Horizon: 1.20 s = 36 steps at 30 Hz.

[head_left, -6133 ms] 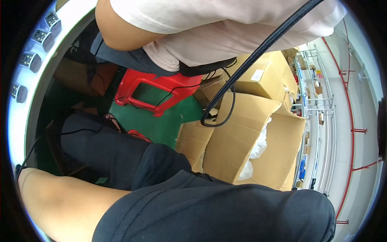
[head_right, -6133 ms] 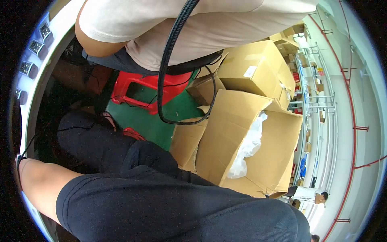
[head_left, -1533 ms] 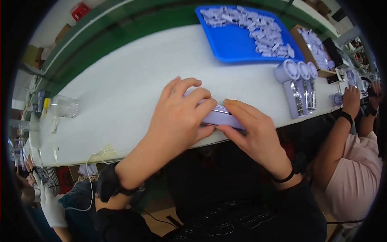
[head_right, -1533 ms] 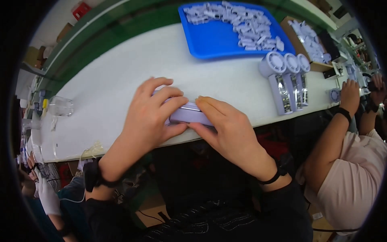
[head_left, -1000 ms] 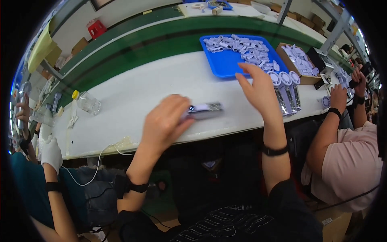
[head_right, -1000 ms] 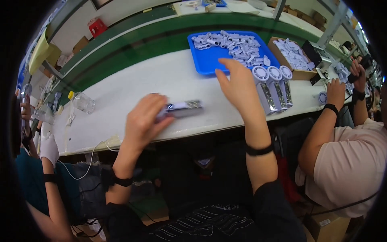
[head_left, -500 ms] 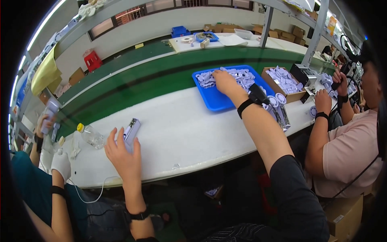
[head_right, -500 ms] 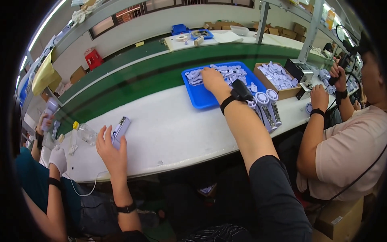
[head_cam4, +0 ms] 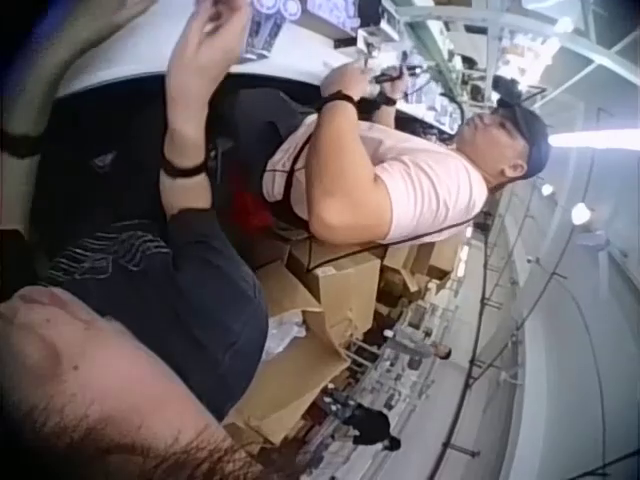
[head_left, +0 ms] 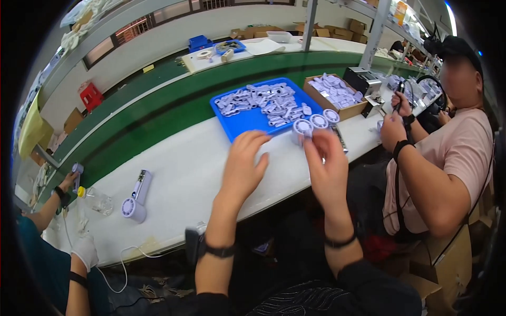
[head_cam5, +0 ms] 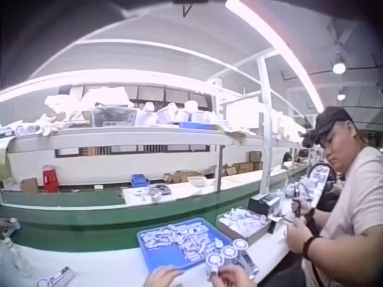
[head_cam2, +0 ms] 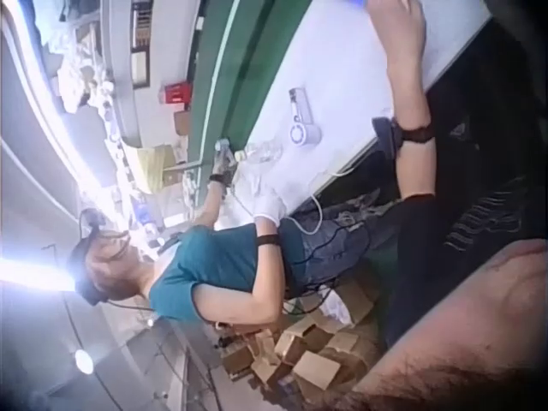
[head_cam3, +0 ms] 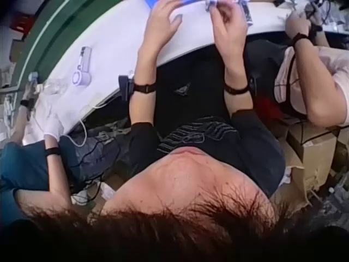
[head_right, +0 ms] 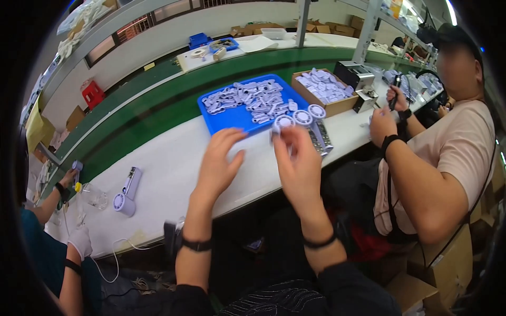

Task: The person picks up a fan body and a small white component from a tray, fits the component into the fan handle, and presses it firmly to secure it. After assembling the part, the person places the fan on the table and repeats the process with several more units.

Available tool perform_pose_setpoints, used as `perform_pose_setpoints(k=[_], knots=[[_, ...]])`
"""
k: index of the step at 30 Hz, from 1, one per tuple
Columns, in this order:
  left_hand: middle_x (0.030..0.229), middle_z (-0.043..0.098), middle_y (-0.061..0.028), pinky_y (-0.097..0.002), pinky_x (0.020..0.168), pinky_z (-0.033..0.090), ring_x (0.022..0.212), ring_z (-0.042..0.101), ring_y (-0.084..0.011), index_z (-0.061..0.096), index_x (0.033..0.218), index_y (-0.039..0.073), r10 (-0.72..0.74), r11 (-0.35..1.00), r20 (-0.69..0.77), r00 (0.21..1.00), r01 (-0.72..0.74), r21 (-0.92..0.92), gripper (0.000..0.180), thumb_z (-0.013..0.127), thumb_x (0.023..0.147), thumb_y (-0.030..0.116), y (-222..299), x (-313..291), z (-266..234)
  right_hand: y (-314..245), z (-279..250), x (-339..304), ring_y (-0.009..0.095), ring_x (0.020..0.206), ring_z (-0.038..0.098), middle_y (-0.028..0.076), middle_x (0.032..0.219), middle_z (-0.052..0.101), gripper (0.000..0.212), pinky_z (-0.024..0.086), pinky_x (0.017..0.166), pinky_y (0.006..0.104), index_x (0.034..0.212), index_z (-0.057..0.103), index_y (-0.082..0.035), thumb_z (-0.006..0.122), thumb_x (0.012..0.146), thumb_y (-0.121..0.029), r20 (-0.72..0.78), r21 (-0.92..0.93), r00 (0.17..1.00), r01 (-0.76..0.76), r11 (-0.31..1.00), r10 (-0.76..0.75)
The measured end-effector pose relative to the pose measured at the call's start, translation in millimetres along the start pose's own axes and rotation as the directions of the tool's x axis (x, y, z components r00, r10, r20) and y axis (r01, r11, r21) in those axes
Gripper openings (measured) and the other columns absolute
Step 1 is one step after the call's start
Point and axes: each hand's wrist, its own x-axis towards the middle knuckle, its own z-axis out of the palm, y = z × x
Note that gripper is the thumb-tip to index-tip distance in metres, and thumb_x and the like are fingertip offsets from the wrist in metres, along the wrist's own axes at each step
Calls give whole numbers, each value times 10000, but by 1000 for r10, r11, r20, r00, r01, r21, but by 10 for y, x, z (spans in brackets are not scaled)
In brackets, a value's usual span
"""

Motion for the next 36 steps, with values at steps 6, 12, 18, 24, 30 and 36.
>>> perform_pose_setpoints(k=[6, 12, 18, 24, 30, 36], knots=[[1420, 634, -157, -460, 1148, 489, 1315, 603, -391, 714, 1274, 21, 155, 987, 166, 974, -146, -69, 521, 803, 761, 27, -202, 635, 1060, -178, -601, -1113, 173, 966, 722, 168, 1282, 685, 238, 580, 885, 287, 1291, 667, 42, 585, 1068, 63, 118, 235, 977, -203, 951, 179], [1310, 625, -160, -443, 1073, 534, 1246, 625, -383, 709, 1303, 34, 4, 987, 293, 956, -50, 151, 655, 898, 679, 85, 42, 525, 405, -222, -738, -1122, 204, 972, 731, 174, 1297, 645, 214, 600, 898, 306, 1215, 710, 60, 618, 1026, 102, 210, 362, 973, -165, 917, 92], [1239, 638, -157, -396, 962, 573, 1125, 677, -338, 705, 1272, 6, -305, 942, 123, 944, 281, 182, 671, 986, 685, 171, 360, -647, -878, -78, -201, -1088, 236, 1002, 746, 164, 1272, 652, 268, 602, 896, 315, 1203, 716, 63, 714, 942, 125, 376, 273, 921, -216, 937, 103], [1224, 661, -145, -398, 952, 578, 1107, 691, -326, 726, 1250, 7, -402, 895, 44, 915, 383, 228, 628, 984, 704, 177, 475, -1231, -1316, -94, 498, -877, 250, 1013, 776, 158, 1135, 767, 236, 608, 865, 316, 1091, 781, 39, 827, 862, 77, 447, 164, 876, 120, 979, -182], [1273, 688, -134, -421, 947, 587, 1128, 703, -317, 758, 1211, 21, -108, 961, 90, 990, 81, 263, 555, 969, 717, 161, 373, -1236, -1338, 34, 744, -925, 258, 990, 784, 139, 1051, 809, 212, 618, 833, 326, 1063, 815, 14, 852, 855, 34, 523, 92, 804, 277, 956, -283], [1228, 732, -117, -413, 914, 599, 1116, 719, -303, 777, 1184, 37, -11, 996, 230, 973, -10, 87, 458, 930, 765, 145, 180, -1268, -1350, -52, 649, -1019, 282, 999, 783, 137, 1090, 810, 229, 616, 882, 359, 1095, 813, 16, 839, 867, 22, 563, 36, 807, 191, 981, -177]])
